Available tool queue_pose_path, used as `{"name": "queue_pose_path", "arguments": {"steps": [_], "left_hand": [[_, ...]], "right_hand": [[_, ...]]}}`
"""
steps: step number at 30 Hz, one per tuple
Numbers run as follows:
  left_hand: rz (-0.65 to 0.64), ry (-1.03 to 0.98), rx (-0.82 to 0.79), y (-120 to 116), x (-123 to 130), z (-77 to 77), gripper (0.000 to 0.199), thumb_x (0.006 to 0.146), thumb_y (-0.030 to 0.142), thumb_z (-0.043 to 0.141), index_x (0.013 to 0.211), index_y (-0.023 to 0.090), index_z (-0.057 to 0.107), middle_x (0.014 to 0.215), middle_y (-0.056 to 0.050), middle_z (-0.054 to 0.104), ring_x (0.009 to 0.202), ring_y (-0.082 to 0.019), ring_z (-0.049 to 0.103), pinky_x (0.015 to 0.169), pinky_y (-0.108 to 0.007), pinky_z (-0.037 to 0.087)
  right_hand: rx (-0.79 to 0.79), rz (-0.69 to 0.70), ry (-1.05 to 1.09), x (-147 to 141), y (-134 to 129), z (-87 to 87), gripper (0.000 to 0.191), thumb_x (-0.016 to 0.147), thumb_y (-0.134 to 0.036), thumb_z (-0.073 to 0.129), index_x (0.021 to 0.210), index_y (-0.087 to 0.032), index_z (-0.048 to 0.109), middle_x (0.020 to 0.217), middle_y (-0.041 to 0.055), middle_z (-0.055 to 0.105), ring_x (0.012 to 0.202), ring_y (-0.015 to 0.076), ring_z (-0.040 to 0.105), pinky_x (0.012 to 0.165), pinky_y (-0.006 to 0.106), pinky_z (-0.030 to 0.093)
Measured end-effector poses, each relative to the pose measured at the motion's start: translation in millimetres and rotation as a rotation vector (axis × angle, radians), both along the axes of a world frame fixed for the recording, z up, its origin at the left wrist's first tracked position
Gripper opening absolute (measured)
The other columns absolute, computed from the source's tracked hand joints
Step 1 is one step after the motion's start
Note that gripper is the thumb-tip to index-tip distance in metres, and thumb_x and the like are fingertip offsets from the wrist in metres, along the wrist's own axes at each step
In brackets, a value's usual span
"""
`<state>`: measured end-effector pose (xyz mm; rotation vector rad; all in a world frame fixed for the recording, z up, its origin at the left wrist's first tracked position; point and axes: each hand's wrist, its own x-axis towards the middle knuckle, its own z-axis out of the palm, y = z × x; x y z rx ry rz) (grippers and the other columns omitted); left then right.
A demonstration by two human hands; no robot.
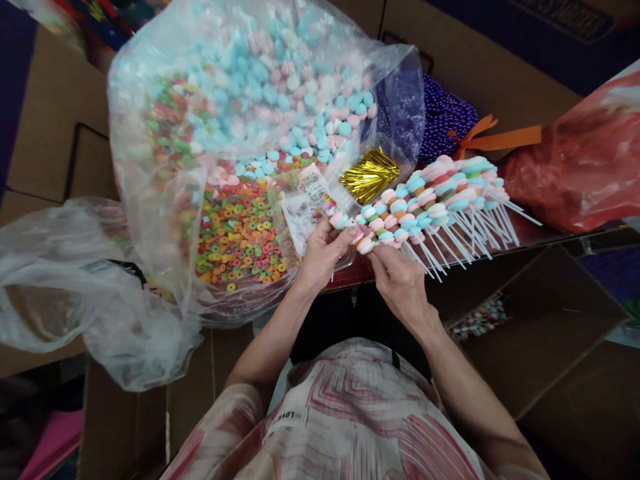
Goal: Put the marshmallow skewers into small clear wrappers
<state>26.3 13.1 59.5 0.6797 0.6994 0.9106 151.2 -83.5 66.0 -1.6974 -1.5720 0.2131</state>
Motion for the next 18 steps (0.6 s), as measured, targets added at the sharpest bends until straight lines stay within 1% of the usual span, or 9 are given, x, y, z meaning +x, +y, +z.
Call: {"name": "queue_pose_path", "arguments": {"steps": [3, 6, 9, 11, 14, 16, 18], "left_hand": [[-0.031, -0.036, -0.091, 4, -3, -0.3, 0.043, 0.067, 0.04, 0.097, 0.094, 0.019, 0.071, 0.089, -0.001, 0.08, 0.082, -0.015, 0.076, 0.078, -0.025, 0.06], [-0.012, -0.04, -0.204, 7, -4, -2.5, 0.032, 0.077, 0.035, 0.09, 0.093, 0.018, 0.068, 0.088, -0.001, 0.078, 0.081, -0.015, 0.077, 0.078, -0.025, 0.059], [0.02, -0.04, -0.243, 9, -2, -4.9, 0.026, 0.082, 0.032, 0.086, 0.089, 0.018, 0.067, 0.086, -0.001, 0.077, 0.077, -0.013, 0.076, 0.073, -0.022, 0.057], [0.02, -0.042, -0.224, 8, -1, -5.7, 0.028, 0.08, 0.035, 0.087, 0.089, 0.018, 0.067, 0.085, 0.0, 0.077, 0.074, -0.012, 0.075, 0.07, -0.021, 0.057], [0.016, -0.011, -0.16, 6, -1, -5.4, 0.036, 0.072, 0.04, 0.093, 0.087, 0.019, 0.067, 0.081, 0.002, 0.075, 0.071, -0.01, 0.072, 0.066, -0.018, 0.055], [-0.013, 0.011, -0.111, 5, -3, -4.5, 0.04, 0.069, 0.043, 0.095, 0.086, 0.019, 0.068, 0.08, 0.002, 0.075, 0.07, -0.009, 0.071, 0.065, -0.017, 0.054], [-0.067, 0.011, -0.078, 5, -4, -3.3, 0.039, 0.069, 0.044, 0.095, 0.085, 0.019, 0.069, 0.08, 0.001, 0.075, 0.07, -0.008, 0.07, 0.065, -0.017, 0.053]], "right_hand": [[-0.089, 0.014, 0.235, -2, -2, 5.8, 0.023, 0.1, -0.025, 0.056, 0.078, -0.021, 0.062, 0.065, -0.0022, 0.054, 0.059, 0.0117, 0.043, 0.06, 0.026, 0.038], [-0.205, 0.011, 0.597, 1, -2, 10.3, 0.028, 0.097, -0.032, 0.06, 0.072, -0.02, 0.058, 0.06, -0.0042, 0.048, 0.054, 0.0097, 0.04, 0.053, 0.025, 0.033], [-0.352, 0.032, 0.963, 6, 1, 13.0, 0.031, 0.09, -0.043, 0.069, 0.071, -0.02, 0.06, 0.053, -0.0068, 0.043, 0.045, 0.0067, 0.03, 0.044, 0.024, 0.022], [-0.44, 0.029, 1.132, 10, 4, 14.7, 0.035, 0.082, -0.05, 0.077, 0.073, -0.019, 0.062, 0.05, -0.0086, 0.04, 0.041, 0.0046, 0.022, 0.04, 0.023, 0.013], [-0.504, 0.026, 1.226, 13, 7, 16.5, 0.04, 0.073, -0.053, 0.084, 0.073, -0.019, 0.063, 0.049, -0.0092, 0.041, 0.039, 0.0029, 0.019, 0.04, 0.022, 0.008], [-0.518, 0.03, 1.21, 14, 9, 16.5, 0.04, 0.073, -0.054, 0.083, 0.073, -0.019, 0.063, 0.049, -0.0092, 0.04, 0.039, 0.003, 0.019, 0.04, 0.022, 0.009], [-0.499, 0.031, 1.142, 13, 10, 15.5, 0.038, 0.078, -0.052, 0.079, 0.074, -0.019, 0.062, 0.05, -0.0092, 0.039, 0.041, 0.0042, 0.02, 0.041, 0.023, 0.011]]}}
